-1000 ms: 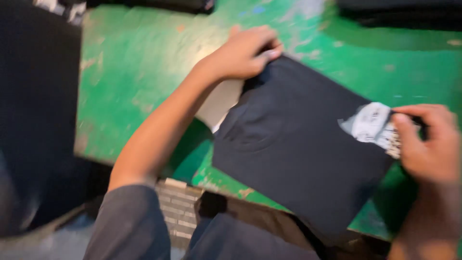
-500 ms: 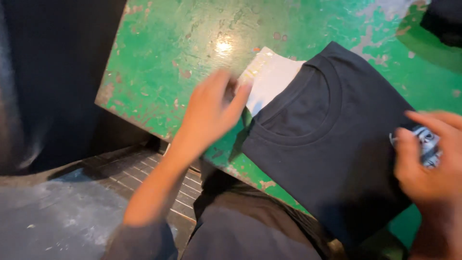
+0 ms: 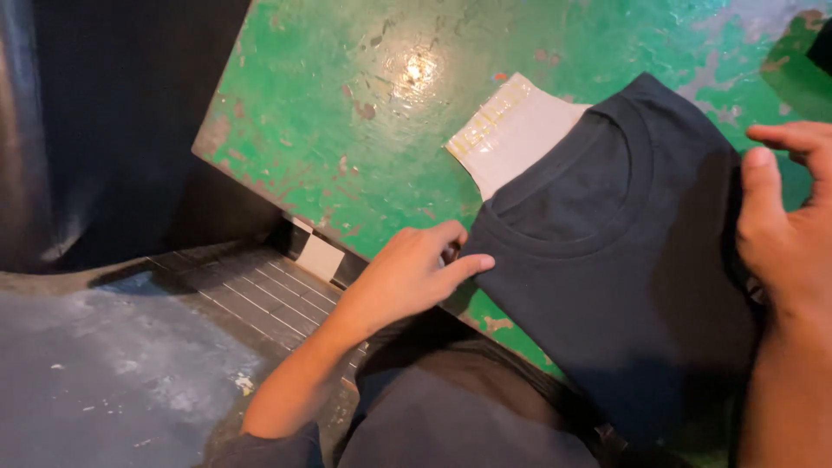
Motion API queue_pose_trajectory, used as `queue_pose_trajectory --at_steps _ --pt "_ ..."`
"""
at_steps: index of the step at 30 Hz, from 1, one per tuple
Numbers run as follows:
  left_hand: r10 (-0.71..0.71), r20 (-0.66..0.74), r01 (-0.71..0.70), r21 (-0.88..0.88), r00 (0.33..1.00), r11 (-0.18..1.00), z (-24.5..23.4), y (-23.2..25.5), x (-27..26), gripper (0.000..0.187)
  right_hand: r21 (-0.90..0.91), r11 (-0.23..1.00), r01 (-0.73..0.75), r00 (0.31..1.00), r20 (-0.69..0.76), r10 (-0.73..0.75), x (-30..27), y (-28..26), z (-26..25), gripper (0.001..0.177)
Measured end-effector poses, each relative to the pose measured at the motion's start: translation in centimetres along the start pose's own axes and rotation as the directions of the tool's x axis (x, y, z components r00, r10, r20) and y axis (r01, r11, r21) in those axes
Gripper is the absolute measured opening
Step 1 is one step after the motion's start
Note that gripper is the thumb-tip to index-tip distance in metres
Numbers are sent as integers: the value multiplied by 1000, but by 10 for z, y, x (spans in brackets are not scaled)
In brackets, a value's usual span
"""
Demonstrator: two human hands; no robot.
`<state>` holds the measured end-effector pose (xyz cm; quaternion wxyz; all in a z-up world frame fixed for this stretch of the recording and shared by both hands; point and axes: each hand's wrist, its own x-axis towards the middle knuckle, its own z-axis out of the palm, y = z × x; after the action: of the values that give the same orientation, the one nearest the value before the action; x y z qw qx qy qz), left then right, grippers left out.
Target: Folding black t-shirts using a cardboard template on a workbench
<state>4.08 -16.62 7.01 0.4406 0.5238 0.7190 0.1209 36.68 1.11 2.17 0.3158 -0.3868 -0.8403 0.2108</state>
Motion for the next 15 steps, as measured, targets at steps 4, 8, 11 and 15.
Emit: queue_pose_trajectory --at_steps 4,8,11,15 --pt "111 -79 -120 -114 991 986 0 -3 2 31 9 1000 -20 999 -41 21 -8 5 -4 12" --pt "162 -125 -183 -180 979 966 -1 -14 8 25 -10 1000 -21 999 -41 20 -7 -5 -4 11" --pt "213 -177 -258 -298 961 919 6 -32 22 18 -20 1000 -21 1000 -23 20 -6 -11 -2 14" --pt "178 -192 -261 -647 965 717 21 -48 39 30 -32 999 -44 999 28 45 -7 -13 -1 16"
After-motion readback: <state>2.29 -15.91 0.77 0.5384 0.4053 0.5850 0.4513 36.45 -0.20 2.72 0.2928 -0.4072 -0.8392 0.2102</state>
